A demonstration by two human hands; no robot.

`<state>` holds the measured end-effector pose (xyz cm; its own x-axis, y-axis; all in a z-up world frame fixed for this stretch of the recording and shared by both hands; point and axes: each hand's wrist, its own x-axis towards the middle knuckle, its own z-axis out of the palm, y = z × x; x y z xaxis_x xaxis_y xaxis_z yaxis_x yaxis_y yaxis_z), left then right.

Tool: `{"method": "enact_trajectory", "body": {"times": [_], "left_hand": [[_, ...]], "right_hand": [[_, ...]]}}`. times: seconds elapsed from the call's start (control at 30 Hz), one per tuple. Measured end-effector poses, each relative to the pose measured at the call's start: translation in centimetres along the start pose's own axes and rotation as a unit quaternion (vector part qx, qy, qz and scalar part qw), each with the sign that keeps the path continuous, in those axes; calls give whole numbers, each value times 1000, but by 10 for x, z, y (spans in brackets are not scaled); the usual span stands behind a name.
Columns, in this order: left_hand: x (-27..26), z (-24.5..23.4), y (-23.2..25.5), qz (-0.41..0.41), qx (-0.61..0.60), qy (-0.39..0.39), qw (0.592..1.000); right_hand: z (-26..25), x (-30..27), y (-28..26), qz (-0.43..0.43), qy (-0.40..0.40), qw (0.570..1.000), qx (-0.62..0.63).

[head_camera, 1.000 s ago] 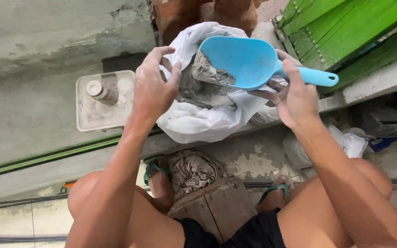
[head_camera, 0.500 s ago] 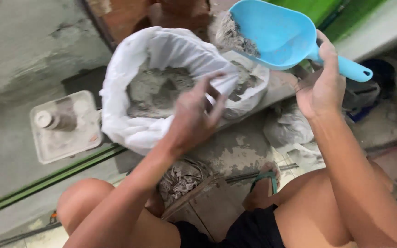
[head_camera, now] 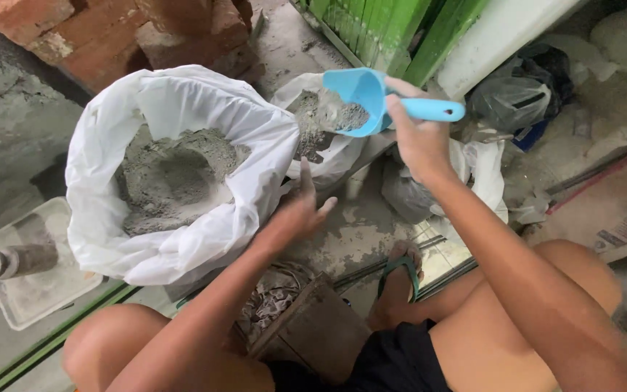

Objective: Scooping cement powder from a large bag into a smaller container using a plastic scoop

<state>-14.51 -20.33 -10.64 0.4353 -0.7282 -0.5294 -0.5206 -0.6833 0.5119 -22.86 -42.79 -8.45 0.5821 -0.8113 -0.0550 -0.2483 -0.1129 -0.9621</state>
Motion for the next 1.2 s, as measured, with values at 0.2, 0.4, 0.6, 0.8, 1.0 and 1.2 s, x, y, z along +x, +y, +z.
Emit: {"method": "enact_trajectory", "body": {"times": [0.2,0.4,0.6,0.8,1.0,1.2], "left_hand": [[12,19,2,-4,1,-44,999],[24,40,-12,-3,45,-27,999],[25,25,-20,235,540,-30,807],[0,0,4,44,8,-74,996],[-50,-45,37,29,43,-161,986],[-98,-65,11,155,43,-199,967]], "right_hand": [[2,-2,2,-189,-71,975,-88],[14,-6,-6,-271,-103,954,-81],[13,-11,-12,-385,-174,901,-97],[9,-4,-42,-380,-115,913,-92],[0,-21,-69,-365,-23,930,-36],[18,-81,-124,-340,-81,937,-3]]}}
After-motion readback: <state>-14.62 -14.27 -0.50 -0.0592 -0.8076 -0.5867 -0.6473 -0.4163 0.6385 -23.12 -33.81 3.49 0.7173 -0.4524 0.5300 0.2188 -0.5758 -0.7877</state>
